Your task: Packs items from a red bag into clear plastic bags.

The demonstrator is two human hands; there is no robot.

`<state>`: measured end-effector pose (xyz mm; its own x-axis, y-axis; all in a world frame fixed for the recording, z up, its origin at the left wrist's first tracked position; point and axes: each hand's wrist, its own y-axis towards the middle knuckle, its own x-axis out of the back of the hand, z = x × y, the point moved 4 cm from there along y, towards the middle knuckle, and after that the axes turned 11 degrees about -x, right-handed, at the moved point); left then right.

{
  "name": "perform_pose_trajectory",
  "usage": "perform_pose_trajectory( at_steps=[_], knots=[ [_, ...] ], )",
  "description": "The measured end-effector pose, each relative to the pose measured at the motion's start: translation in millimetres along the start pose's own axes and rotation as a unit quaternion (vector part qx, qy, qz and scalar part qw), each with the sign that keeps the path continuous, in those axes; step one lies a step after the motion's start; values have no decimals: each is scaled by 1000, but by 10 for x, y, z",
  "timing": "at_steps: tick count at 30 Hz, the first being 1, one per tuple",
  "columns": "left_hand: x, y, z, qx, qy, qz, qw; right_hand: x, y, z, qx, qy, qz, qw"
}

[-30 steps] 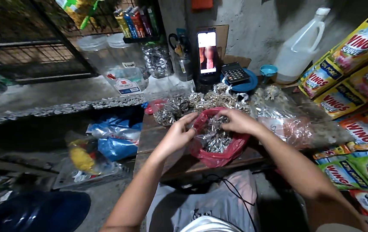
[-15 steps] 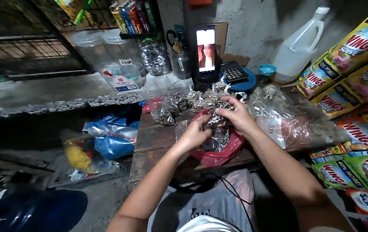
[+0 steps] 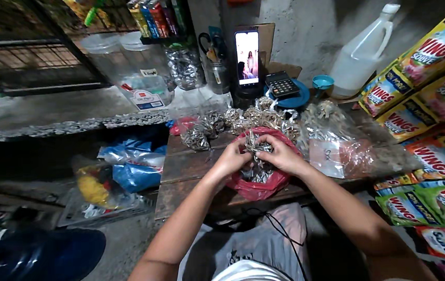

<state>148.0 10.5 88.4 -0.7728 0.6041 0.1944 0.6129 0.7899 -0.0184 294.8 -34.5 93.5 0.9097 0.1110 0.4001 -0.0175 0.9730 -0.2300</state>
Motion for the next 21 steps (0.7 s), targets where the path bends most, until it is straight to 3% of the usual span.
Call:
perform_pose_trajectory(
  at_steps=[10, 16, 21],
  knots=[
    [4, 18, 60, 1, 19, 17, 1000, -31, -8, -61, 7, -192, 13, 981],
    [-43, 19, 75, -14, 94, 39, 995, -142, -9, -15, -16, -315, 47, 948],
    [-58, 29, 101, -71, 180, 57, 979, -195, 7, 39, -20, -373, 64, 925]
  ],
)
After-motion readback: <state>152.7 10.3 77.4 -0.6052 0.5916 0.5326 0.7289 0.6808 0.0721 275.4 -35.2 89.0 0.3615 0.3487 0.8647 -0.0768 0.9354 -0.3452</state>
